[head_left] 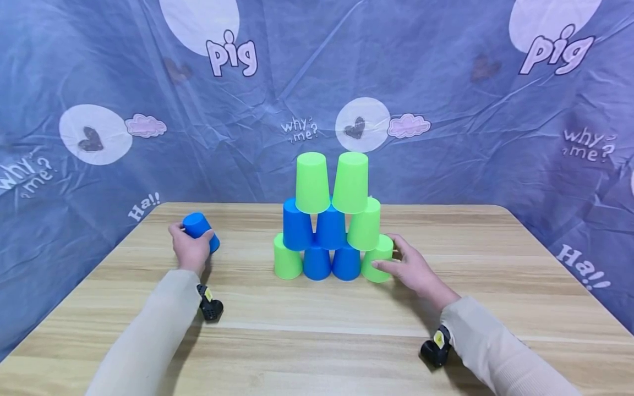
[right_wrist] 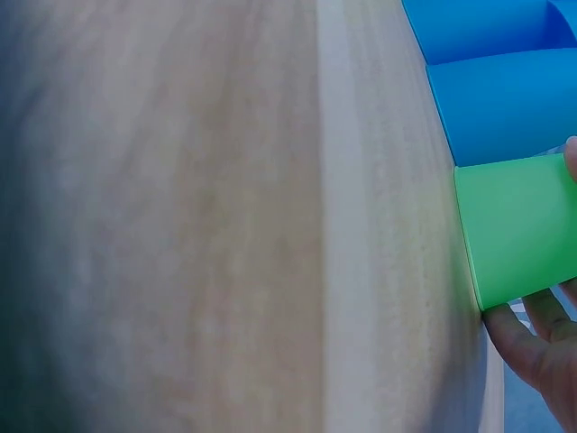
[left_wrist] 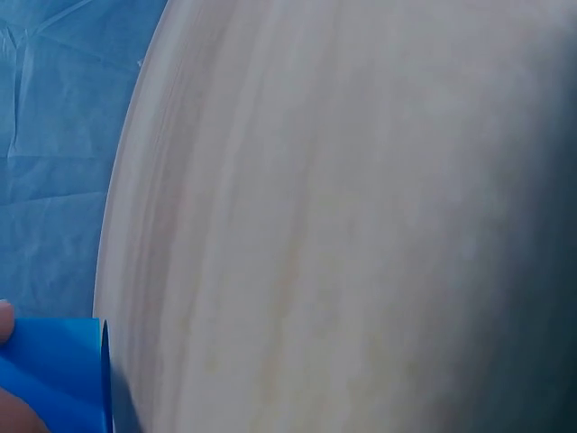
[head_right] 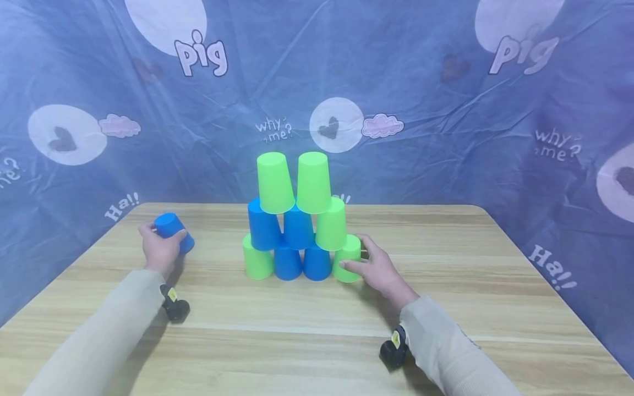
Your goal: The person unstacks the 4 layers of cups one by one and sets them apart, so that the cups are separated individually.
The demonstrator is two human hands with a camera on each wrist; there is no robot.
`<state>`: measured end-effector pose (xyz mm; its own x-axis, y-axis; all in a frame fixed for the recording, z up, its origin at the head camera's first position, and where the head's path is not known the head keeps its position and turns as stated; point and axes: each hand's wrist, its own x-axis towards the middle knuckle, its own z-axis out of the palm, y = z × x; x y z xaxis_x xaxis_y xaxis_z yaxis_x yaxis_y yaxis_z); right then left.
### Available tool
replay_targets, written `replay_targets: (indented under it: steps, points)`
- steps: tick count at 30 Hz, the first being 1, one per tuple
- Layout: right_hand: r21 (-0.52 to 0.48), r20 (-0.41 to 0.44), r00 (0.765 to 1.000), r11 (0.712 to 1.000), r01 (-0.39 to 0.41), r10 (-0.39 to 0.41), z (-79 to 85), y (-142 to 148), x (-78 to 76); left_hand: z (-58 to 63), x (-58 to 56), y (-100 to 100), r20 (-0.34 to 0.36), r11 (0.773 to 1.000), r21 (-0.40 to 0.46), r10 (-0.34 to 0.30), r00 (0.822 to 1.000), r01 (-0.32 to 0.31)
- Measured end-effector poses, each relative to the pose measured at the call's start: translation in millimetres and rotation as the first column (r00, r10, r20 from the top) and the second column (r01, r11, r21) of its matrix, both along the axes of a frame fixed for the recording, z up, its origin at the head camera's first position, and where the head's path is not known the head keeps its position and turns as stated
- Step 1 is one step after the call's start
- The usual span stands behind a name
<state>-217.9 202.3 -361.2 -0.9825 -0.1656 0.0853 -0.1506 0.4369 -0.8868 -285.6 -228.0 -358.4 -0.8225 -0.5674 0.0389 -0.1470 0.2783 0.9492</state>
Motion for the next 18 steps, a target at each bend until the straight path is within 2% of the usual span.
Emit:
replay_targets:
  steps: [5, 9, 14, 18]
  points:
    - [-0.004, 0.005, 1.0, 1.0, 0.0, 0.0, -0.1, 0.0, -0.2, 1.4, -0.5, -1.5, 0.049, 0.999, -0.015, -0.035, 0.998, 0.036]
    - [-0.006, 0.01, 1.0, 1.0, 0.001, -0.001, -0.3, 0.2, -0.3, 2.3, -0.5, -1.9, 0.057, 0.999, -0.007, -0.044, 0.997, 0.044]
    - [-0.003, 0.012, 1.0, 1.0, 0.004, -0.004, -0.9, 0.5, -0.8, 3.4, 0.7, 0.9, 0.046, 0.999, -0.004, -0.044, 0.998, 0.045]
    - [-0.001, 0.013, 1.0, 1.0, 0.003, -0.003, -0.9, 0.3, -1.2, 8.8, 3.2, 4.9, 0.015, 0.999, -0.023, -0.035, 0.999, 0.035]
